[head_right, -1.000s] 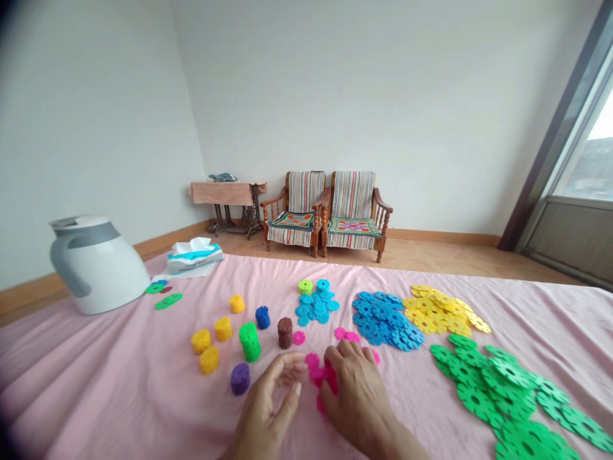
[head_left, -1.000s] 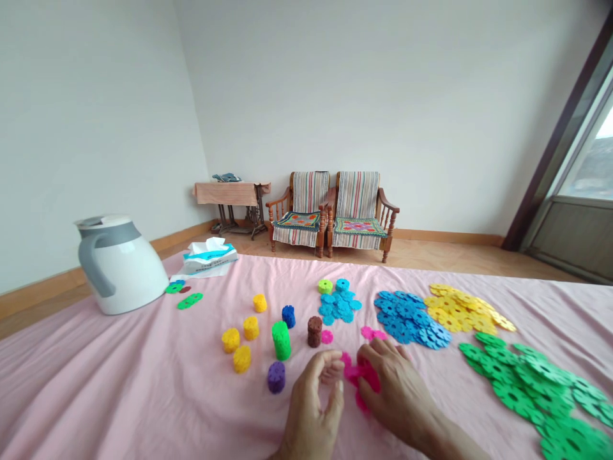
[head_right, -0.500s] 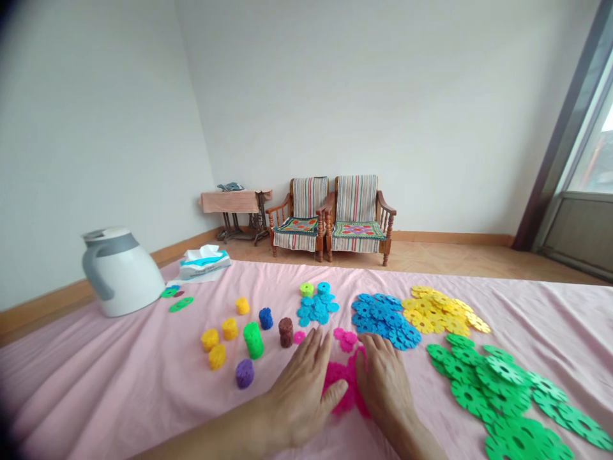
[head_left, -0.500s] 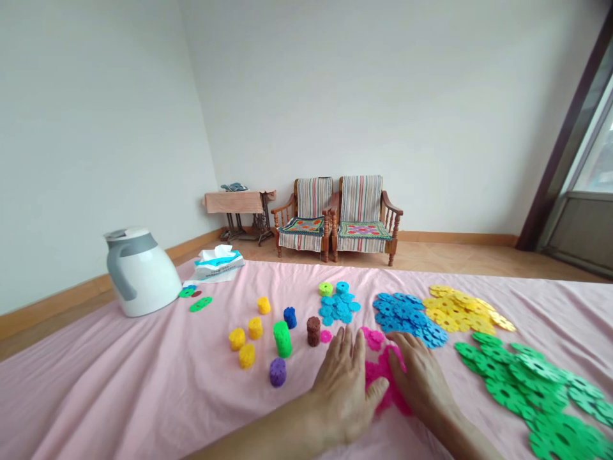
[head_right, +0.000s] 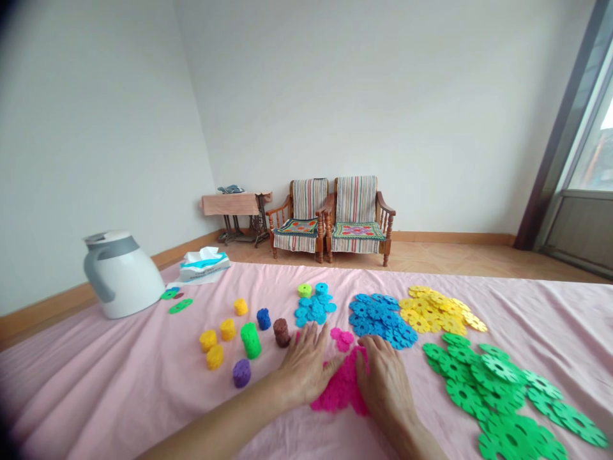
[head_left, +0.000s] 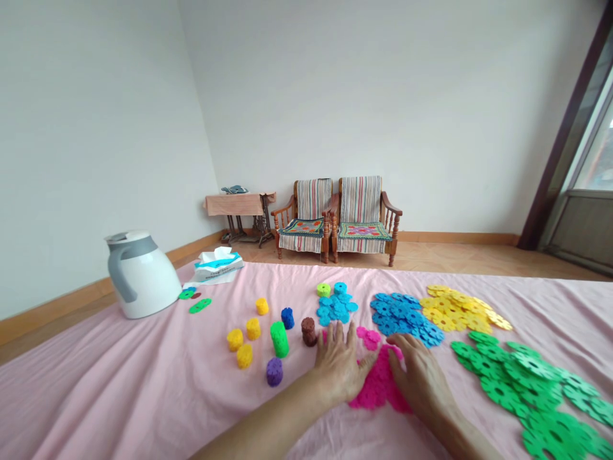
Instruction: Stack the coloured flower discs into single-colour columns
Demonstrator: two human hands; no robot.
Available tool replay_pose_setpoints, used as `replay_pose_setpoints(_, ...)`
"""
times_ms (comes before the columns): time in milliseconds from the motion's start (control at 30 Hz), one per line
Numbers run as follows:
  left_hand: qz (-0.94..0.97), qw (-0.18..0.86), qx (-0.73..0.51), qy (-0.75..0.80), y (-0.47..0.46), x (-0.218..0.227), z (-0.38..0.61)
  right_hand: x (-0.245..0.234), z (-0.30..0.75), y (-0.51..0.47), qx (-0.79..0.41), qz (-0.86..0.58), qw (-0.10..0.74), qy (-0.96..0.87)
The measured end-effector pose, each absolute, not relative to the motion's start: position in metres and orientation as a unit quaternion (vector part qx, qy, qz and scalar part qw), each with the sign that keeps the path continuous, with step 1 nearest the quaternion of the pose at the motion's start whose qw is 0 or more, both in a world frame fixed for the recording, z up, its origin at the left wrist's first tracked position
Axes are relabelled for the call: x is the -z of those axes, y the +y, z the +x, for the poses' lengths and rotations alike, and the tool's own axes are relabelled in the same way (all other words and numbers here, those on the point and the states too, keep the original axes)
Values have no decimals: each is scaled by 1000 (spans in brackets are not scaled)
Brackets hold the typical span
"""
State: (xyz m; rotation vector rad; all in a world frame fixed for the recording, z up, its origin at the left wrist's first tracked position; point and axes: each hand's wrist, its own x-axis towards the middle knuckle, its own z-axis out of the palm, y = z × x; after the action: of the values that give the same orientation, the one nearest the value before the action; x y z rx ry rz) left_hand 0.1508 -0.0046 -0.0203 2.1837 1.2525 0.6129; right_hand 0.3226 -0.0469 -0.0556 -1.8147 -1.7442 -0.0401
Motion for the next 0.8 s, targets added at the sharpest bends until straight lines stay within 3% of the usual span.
replay_pose_setpoints(133, 836, 309, -224, 395, -17, 18, 148, 56, 324, -47, 11, -688, 309, -657)
replay_pose_setpoints(233, 834, 318, -287, 349, -37, 13, 137, 56, 325, -48, 15, -685, 328, -650)
replay_pose_setpoints(367, 728, 342, -427, 413, -62, 13, 113, 52, 317, -47, 2, -661, 377, -648)
replay_pose_setpoints(500, 639, 403, -470, 457, -61, 25, 97, 38, 286, -41, -74, -613, 402, -676)
replay_pose_setpoints(633, 611, 407, -475, 485, -41, 39, 93, 23, 245, -29, -124, -592, 360, -710)
replay_pose_setpoints(800, 612, 400, -471, 494, -25, 52, 91, 20, 220, -17, -109, -597, 237, -759)
